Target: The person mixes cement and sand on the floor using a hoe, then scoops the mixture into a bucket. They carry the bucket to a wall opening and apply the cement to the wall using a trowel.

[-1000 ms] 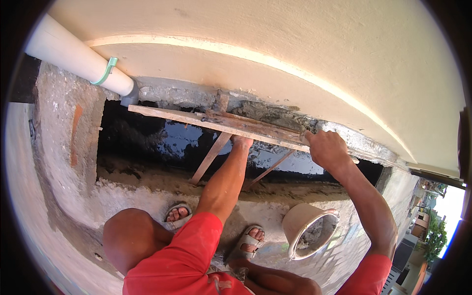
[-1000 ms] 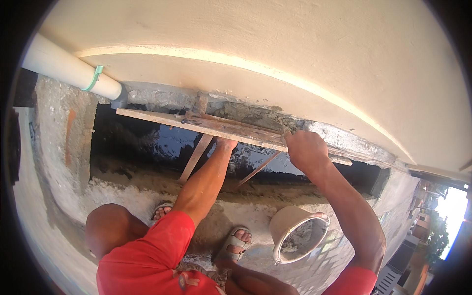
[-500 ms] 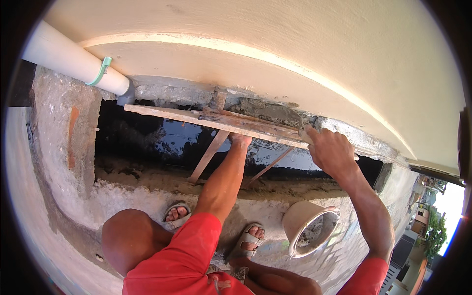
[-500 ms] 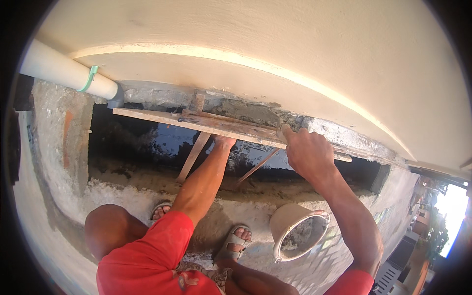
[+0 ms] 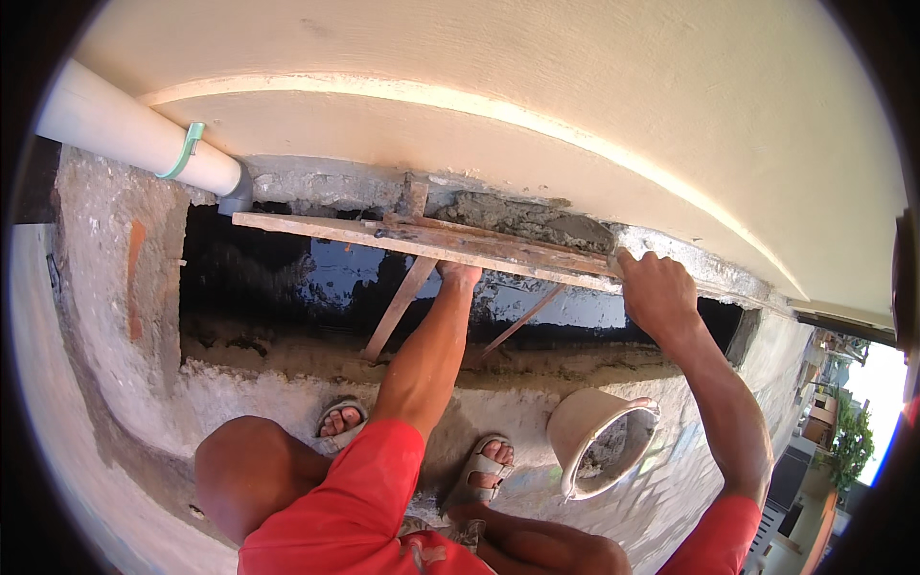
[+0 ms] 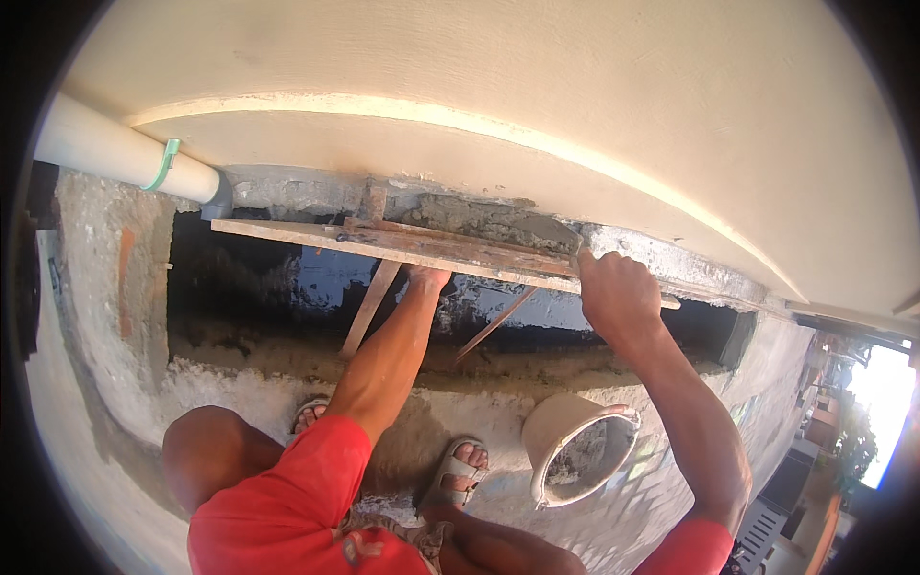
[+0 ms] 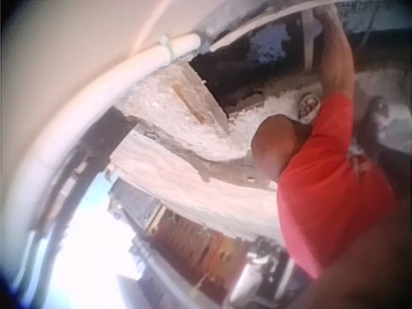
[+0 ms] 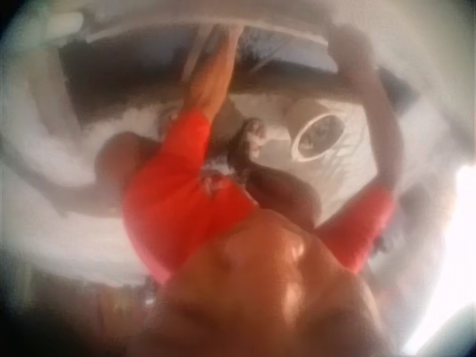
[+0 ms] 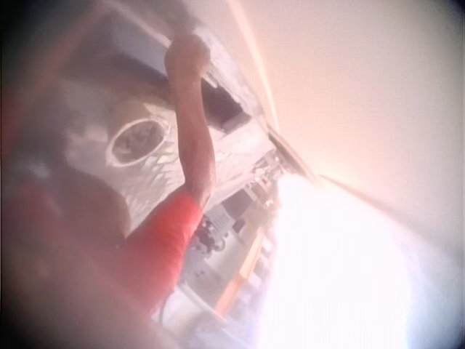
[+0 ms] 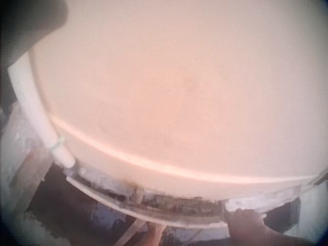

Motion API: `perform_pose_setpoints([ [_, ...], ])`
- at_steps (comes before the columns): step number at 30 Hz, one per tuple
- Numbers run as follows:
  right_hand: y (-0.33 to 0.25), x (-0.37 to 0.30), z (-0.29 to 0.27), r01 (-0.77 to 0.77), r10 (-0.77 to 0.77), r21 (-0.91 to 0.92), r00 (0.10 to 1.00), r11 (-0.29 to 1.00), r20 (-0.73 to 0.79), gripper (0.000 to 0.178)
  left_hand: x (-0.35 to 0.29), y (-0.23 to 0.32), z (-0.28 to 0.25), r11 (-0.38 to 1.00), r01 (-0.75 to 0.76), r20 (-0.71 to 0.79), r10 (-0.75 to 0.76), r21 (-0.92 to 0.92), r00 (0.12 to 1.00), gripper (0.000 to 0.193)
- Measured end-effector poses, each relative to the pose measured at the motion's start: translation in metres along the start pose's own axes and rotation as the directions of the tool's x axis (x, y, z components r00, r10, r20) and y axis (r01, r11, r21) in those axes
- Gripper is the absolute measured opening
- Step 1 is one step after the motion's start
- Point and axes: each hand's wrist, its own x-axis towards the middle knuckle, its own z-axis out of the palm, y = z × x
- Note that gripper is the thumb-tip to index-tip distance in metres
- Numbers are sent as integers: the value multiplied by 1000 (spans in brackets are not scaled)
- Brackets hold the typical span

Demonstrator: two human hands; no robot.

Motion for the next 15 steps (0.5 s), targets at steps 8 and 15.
perform_pose_setpoints([
  [8,37,7,27,-2,4,-29,997,1000,73,31,-2,-5,4,999,39,-30,-40,-35,999,64],
  [15,28,-2,17,-31,25,67,997,997,79,37,0,1,1,1000,21,42,-22,22,999,66],
])
